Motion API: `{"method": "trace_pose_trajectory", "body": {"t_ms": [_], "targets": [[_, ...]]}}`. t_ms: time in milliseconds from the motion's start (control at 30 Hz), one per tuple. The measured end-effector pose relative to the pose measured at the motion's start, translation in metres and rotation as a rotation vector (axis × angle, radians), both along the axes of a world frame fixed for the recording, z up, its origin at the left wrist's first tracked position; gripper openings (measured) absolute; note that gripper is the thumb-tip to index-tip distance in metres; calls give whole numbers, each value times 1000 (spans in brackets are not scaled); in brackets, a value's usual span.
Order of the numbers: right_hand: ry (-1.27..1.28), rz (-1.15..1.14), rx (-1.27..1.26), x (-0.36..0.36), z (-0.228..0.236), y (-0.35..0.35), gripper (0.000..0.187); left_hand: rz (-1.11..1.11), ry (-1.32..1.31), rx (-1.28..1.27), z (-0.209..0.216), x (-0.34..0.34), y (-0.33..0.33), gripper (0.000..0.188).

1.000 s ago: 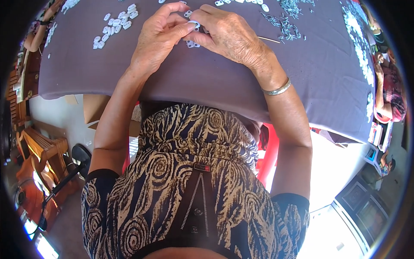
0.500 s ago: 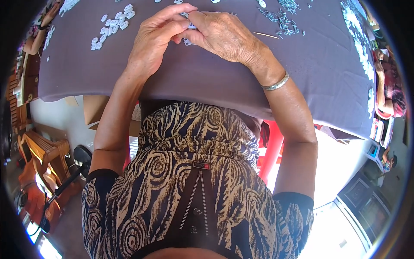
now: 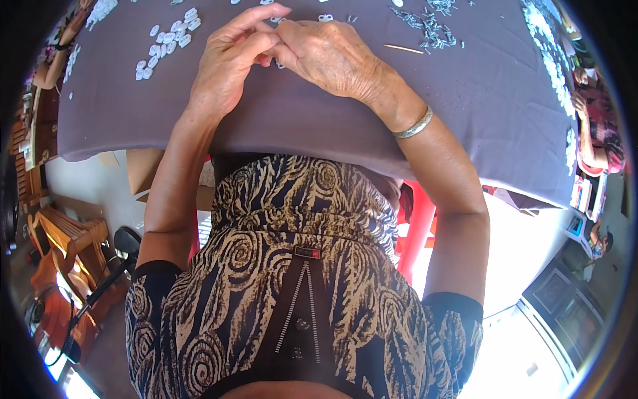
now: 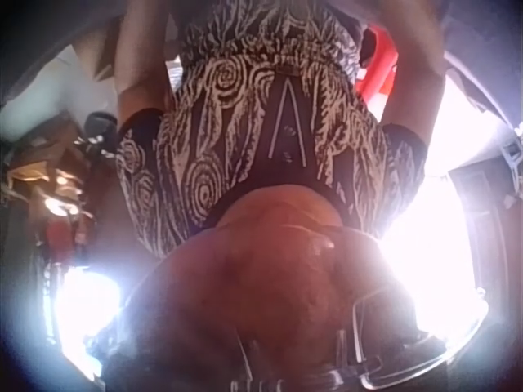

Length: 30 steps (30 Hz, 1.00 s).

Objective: The person inserts small metal pins into white plastic components using a needle-like tool.

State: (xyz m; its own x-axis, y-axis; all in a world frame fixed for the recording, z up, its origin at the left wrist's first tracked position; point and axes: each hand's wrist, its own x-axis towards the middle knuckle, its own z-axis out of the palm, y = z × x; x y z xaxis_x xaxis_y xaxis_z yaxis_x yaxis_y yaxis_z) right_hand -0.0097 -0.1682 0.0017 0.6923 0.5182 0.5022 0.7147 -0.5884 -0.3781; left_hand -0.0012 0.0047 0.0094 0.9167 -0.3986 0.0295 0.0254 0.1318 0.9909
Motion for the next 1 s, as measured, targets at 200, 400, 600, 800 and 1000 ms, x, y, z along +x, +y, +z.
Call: {"method": "trace_pose_trajectory", "body": {"t_ms": [200, 400, 600, 800, 1000], "targets": [[-52, -222, -77, 3, 16, -10, 27, 226, -266, 260, -8, 16, 18, 20], [224, -426, 445, 38, 17, -72, 17, 375, -439, 937, 7, 51, 78, 14], [442, -203, 258, 39, 8, -82, 11, 576, -682, 1112, 4, 58, 96, 13], [179, -188, 18, 31, 2, -45, 16, 508, -719, 664, 2, 43, 56, 12], [22, -341, 78, 35, 6, -58, 15, 391, -604, 650, -11, 34, 44, 11]]}}
